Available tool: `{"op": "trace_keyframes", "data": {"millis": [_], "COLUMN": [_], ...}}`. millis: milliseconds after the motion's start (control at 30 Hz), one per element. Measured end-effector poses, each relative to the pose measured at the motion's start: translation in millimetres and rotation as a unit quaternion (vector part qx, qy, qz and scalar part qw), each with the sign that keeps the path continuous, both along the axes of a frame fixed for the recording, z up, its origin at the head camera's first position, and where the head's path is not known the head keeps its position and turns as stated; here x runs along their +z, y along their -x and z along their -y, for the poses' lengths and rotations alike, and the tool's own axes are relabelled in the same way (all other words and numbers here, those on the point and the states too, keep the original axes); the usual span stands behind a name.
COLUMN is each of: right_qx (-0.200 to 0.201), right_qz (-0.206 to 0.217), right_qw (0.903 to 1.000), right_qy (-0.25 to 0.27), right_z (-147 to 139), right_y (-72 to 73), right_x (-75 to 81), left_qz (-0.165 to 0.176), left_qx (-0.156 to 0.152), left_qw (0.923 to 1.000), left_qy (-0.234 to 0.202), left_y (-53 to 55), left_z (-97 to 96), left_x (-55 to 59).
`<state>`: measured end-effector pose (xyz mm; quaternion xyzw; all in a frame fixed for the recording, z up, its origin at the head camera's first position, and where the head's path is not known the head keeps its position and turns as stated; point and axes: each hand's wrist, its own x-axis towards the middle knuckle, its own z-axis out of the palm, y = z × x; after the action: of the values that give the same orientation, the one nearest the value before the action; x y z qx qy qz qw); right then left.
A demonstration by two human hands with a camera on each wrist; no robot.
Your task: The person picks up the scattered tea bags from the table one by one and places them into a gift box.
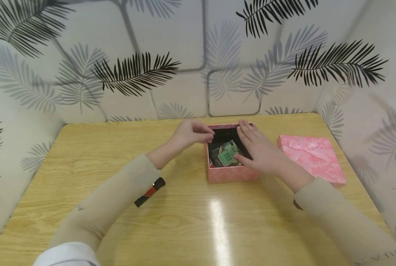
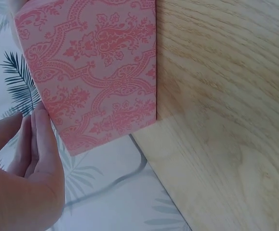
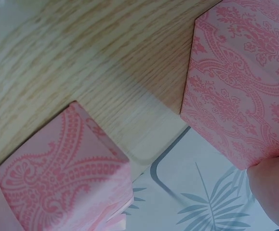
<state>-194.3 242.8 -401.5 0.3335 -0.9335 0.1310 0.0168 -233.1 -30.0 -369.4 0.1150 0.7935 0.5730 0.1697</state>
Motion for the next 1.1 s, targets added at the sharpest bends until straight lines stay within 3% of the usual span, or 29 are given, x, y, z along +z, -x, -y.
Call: {"op": "trace_keyframes", "data": {"millis": [233,767,1100], "right_qx": [-0.003,-0.013,-0.012], "right_qz": [0.005,0.023,0.019], "right_qw": [1.0000,0.9992,0.9993], "right_qy": [-0.005,-0.028,-0.029], "right_z": [0,3,2], "right_y": [-1.3,-2.8,-2.6], "right_x": [1.4,8.2,6.8], "left_qz": [0.023,0.044,0.040], "left_qx": [0.018,0.057,0.071], "left_qw": [0.9991,0.9972,0.9964], "left_qy": [-0.032,-0.020,-0.023], "left_y": [-5.6,-10.0,-22.2], "left_z": [14.8,70.0,113.1], "left_x": [-0.9,-6.4,-13.7]}}
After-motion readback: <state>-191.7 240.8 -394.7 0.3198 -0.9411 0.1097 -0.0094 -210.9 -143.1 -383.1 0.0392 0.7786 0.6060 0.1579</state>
